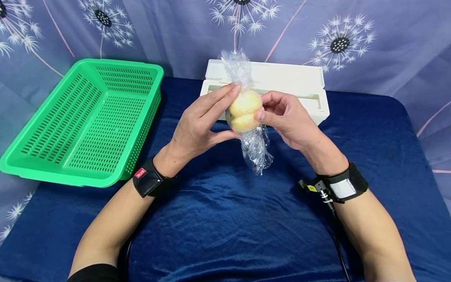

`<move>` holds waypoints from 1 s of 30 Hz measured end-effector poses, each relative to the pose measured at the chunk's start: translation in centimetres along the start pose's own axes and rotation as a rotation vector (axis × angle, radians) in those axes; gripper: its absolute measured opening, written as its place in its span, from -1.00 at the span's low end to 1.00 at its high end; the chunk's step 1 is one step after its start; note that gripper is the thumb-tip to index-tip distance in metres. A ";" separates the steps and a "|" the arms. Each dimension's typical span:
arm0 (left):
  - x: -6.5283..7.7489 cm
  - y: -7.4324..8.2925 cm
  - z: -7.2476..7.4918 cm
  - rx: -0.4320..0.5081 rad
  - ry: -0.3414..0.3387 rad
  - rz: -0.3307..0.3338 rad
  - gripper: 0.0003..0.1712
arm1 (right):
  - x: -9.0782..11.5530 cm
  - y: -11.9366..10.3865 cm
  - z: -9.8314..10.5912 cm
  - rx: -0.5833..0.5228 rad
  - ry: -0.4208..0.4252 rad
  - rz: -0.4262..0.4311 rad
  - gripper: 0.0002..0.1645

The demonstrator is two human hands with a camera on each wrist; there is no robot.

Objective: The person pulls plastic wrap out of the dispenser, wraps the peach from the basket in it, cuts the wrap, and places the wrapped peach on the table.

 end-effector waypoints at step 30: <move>0.3 -0.5 0.7 -0.008 0.064 0.052 -0.04 | 0.3 -0.2 -1.4 0.054 0.127 -0.007 -0.27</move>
Point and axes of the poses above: each hand's wrist, its own x-axis away from the middle knuckle, its own z-axis out of the back of the hand, y = z × x, the point moved 10 cm from there along -x, towards the middle knuckle, and after that the axes turned 15 degrees about x, right-handed, at the moved point
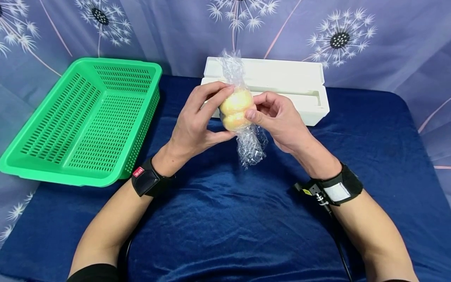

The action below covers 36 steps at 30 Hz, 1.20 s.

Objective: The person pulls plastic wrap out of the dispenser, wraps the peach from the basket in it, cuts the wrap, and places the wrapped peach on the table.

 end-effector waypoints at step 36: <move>0.5 -0.5 1.3 0.517 0.350 0.083 0.16 | 1.1 -3.8 -2.0 0.497 -0.074 0.365 0.31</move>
Point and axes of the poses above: each hand's wrist, its own x-axis away from the middle knuckle, its own z-axis out of the back of the hand, y = z × x, the point moved 10 cm from there along -x, towards the middle knuckle, and after that the axes turned 15 degrees about x, right-handed, at the moved point
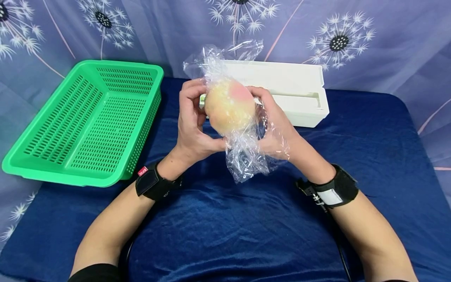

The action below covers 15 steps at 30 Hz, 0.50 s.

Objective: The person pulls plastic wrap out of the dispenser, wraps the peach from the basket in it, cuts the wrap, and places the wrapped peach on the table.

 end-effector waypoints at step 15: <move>1.0 -0.2 -2.1 -0.007 -0.138 0.021 0.11 | 0.3 1.2 -0.4 -0.175 -0.043 -0.275 0.33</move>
Point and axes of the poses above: each hand's wrist, its own x-axis away from the middle knuckle, its own z-axis out of the back of the hand, y = z × x, the point moved 10 cm from there along -x, towards the middle knuckle, and after that the axes turned 15 degrees about x, right-handed, at the moved point
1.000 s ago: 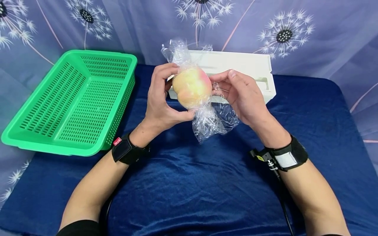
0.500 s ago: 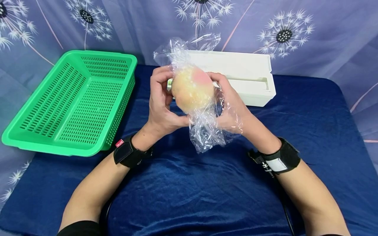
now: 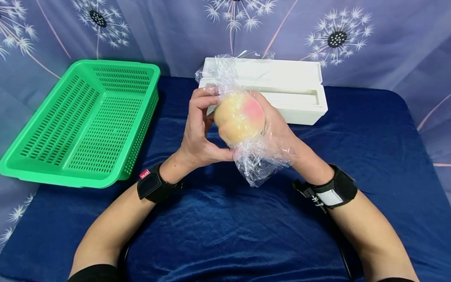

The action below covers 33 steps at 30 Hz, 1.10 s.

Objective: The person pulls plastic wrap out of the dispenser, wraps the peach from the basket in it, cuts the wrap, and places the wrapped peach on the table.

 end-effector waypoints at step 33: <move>0.0 1.4 -1.3 -0.169 -0.149 -0.070 -0.16 | 0.8 -1.5 0.3 0.152 0.096 0.193 0.04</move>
Point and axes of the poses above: each hand's wrist, its own x-axis away from the middle knuckle, its own z-axis out of the back of the hand, y = z × x, the point moved 10 cm from there along -x, towards the middle knuckle, and after that the axes turned 15 degrees about x, right-handed, at the moved point
